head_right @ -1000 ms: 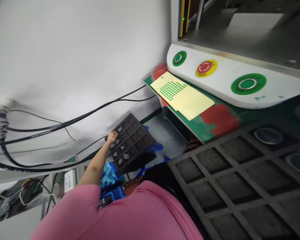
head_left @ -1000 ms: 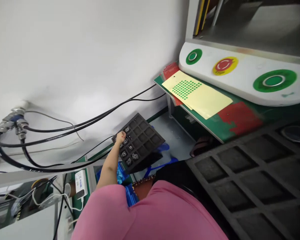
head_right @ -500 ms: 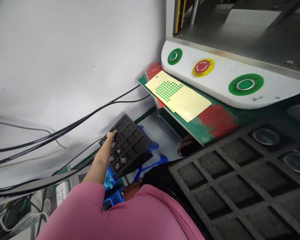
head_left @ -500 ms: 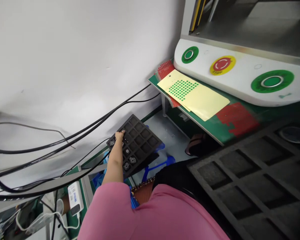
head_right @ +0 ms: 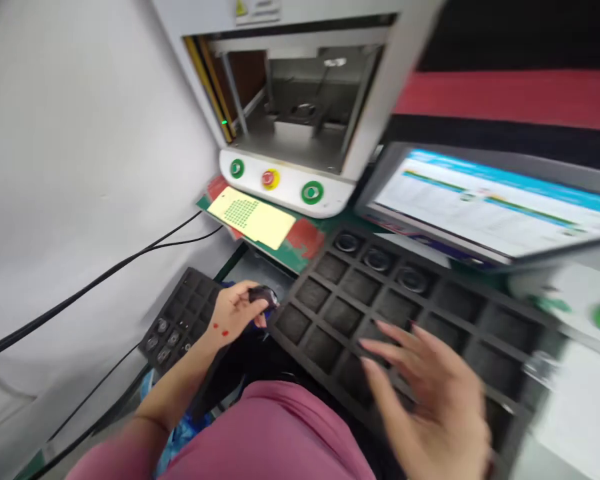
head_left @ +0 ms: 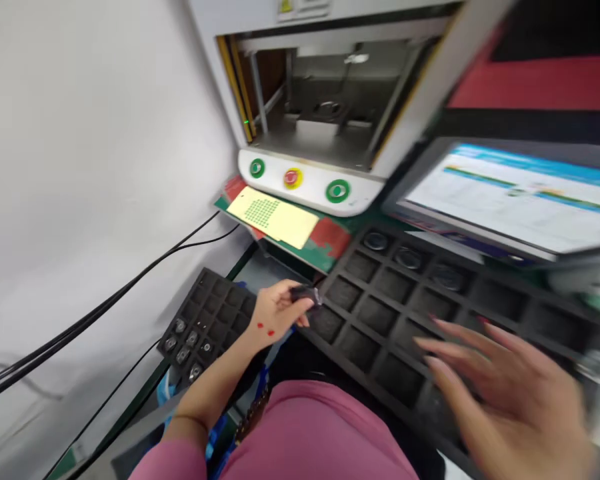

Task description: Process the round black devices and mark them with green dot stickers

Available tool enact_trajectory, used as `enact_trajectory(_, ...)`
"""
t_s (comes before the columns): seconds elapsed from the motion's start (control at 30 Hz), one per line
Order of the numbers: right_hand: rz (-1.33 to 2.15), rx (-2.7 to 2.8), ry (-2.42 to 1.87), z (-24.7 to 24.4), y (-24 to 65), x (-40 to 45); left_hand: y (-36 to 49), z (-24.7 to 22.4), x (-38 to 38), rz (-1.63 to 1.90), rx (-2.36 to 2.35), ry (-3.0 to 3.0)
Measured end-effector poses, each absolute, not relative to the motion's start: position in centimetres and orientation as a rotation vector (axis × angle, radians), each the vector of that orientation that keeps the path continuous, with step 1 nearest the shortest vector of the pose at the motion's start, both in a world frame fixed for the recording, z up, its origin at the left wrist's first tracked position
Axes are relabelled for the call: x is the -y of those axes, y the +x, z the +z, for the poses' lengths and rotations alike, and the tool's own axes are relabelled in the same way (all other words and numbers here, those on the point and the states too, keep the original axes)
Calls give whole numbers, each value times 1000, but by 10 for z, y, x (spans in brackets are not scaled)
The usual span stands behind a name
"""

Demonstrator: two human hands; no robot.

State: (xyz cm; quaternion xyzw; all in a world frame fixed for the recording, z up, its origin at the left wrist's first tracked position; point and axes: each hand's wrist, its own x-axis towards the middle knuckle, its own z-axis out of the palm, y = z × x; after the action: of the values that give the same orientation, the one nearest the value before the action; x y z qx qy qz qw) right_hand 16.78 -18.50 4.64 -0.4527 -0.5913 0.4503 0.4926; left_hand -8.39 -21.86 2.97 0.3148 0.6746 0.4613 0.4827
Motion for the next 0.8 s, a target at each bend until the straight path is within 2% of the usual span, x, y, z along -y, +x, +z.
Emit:
enact_trajectory(0.13,934,1436,-1043,60,160,187,-15,59,197,998,-1229,1034)
enact_trajectory(0.3,871,1292,-1015,69,180,187,24,71,187,898,-1168,1296)
enact_trajectory(0.4,815,1301,-1021,66,199,190,40,68,181,835,-1024,1018)
enact_trajectory(0.5,648,1513,-1068,63,212,193,55,63,173,630,-728,561)
enact_trajectory(0.63,425,1684,-987,64,228,206,79,57,164,628,-776,519)
enact_trajectory(0.7,479,1644,-975,64,242,215,90,54,160,704,-875,579)
enact_trajectory(0.8,723,1304,-1143,52,276,214,98,50,153,814,-956,583)
